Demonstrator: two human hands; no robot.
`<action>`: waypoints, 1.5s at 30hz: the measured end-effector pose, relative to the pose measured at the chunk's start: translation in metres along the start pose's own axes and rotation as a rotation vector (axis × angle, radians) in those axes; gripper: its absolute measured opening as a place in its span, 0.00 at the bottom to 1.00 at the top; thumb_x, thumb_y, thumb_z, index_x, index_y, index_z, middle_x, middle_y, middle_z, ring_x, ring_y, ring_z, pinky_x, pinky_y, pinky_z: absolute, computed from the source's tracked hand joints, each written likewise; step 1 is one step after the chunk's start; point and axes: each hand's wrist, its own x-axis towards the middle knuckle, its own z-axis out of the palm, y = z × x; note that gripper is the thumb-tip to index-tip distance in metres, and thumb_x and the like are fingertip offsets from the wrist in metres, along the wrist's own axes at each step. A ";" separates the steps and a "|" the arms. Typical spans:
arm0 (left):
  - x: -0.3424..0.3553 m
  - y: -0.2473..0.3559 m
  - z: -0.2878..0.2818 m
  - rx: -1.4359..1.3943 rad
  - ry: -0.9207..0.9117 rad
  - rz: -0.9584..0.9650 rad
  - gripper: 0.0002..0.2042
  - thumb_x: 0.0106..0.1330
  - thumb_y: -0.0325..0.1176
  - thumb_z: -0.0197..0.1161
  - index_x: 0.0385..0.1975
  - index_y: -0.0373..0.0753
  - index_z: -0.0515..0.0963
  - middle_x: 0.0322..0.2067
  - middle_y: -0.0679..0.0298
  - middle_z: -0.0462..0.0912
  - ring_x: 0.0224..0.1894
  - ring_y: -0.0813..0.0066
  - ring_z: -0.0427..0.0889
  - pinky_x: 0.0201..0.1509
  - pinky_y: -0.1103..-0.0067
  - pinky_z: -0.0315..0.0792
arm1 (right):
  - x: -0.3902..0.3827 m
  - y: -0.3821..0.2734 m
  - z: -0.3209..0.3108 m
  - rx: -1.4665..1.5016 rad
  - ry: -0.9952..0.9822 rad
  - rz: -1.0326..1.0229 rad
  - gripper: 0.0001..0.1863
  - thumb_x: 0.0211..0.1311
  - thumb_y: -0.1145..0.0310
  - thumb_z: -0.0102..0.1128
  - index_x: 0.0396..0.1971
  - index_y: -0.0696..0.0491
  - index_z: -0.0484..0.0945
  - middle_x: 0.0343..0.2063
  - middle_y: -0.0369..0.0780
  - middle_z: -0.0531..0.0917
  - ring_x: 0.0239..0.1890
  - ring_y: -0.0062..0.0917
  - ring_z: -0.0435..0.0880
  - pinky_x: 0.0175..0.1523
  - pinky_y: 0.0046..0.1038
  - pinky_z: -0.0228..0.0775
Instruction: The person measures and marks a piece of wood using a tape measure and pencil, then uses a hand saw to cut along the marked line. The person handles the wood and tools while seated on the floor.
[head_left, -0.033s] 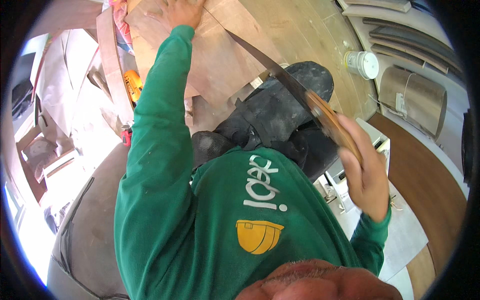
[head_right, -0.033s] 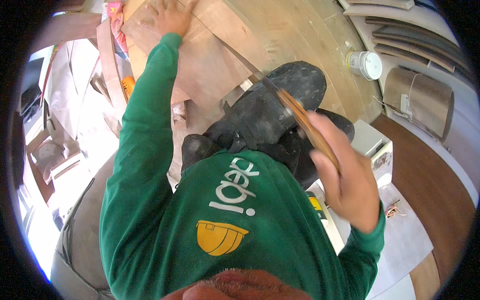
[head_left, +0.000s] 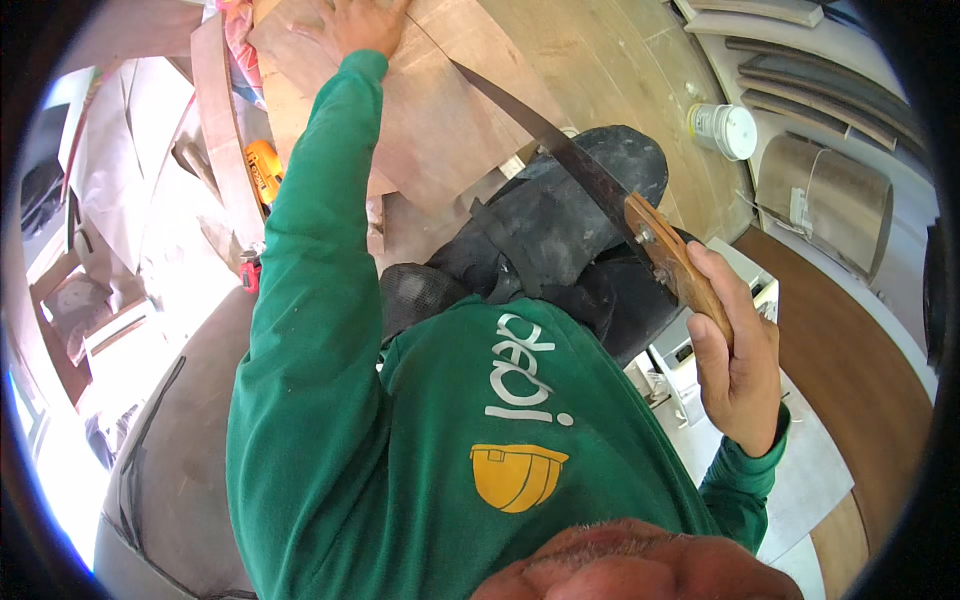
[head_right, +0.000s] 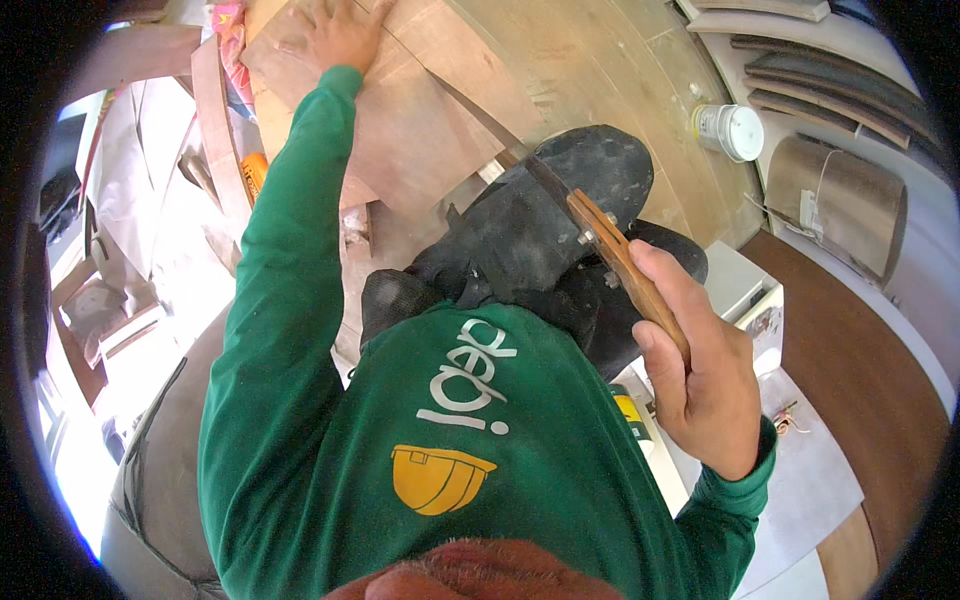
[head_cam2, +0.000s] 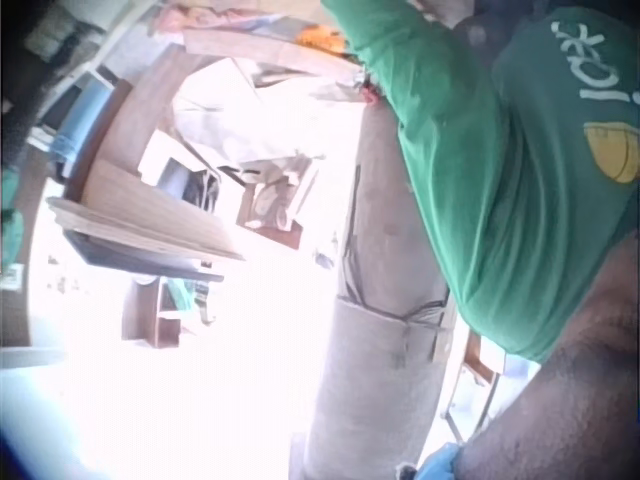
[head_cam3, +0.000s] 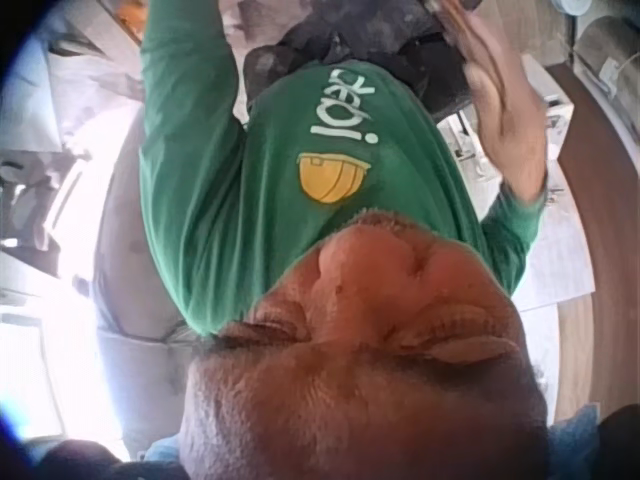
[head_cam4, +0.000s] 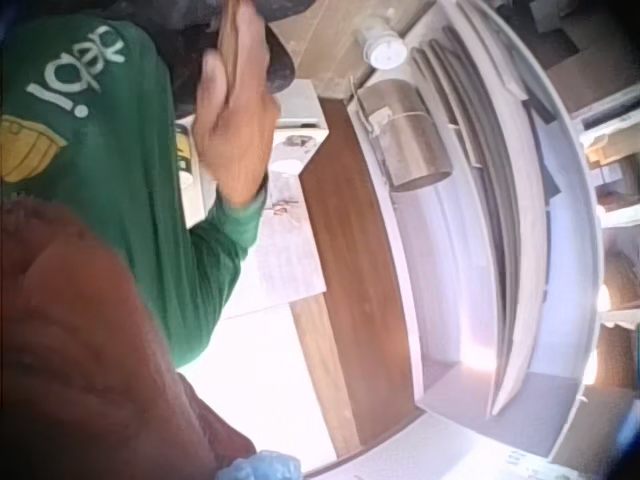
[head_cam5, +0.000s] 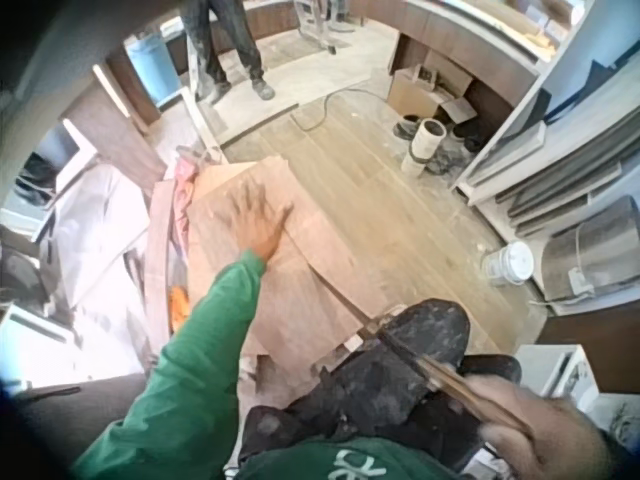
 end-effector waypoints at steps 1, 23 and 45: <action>-0.001 0.004 -0.003 -0.011 -0.016 0.008 0.46 0.71 0.73 0.60 0.82 0.47 0.69 0.85 0.54 0.58 0.87 0.32 0.45 0.79 0.24 0.25 | 0.002 0.002 0.006 0.013 0.012 0.012 0.28 0.79 0.74 0.59 0.76 0.51 0.73 0.63 0.51 0.87 0.63 0.49 0.89 0.68 0.37 0.79; 0.013 0.015 0.000 -0.130 0.027 0.072 0.45 0.71 0.72 0.61 0.81 0.46 0.70 0.85 0.53 0.60 0.87 0.32 0.43 0.79 0.24 0.25 | 0.138 0.066 0.115 0.157 0.088 -0.069 0.26 0.81 0.64 0.61 0.74 0.48 0.73 0.54 0.62 0.84 0.52 0.63 0.85 0.50 0.50 0.80; 0.000 0.004 -0.012 0.008 -0.041 -0.002 0.47 0.72 0.73 0.59 0.82 0.46 0.67 0.86 0.54 0.57 0.87 0.32 0.42 0.80 0.26 0.25 | 0.010 0.015 0.008 -0.017 -0.001 -0.036 0.29 0.79 0.71 0.60 0.77 0.47 0.72 0.61 0.55 0.86 0.58 0.56 0.89 0.61 0.42 0.83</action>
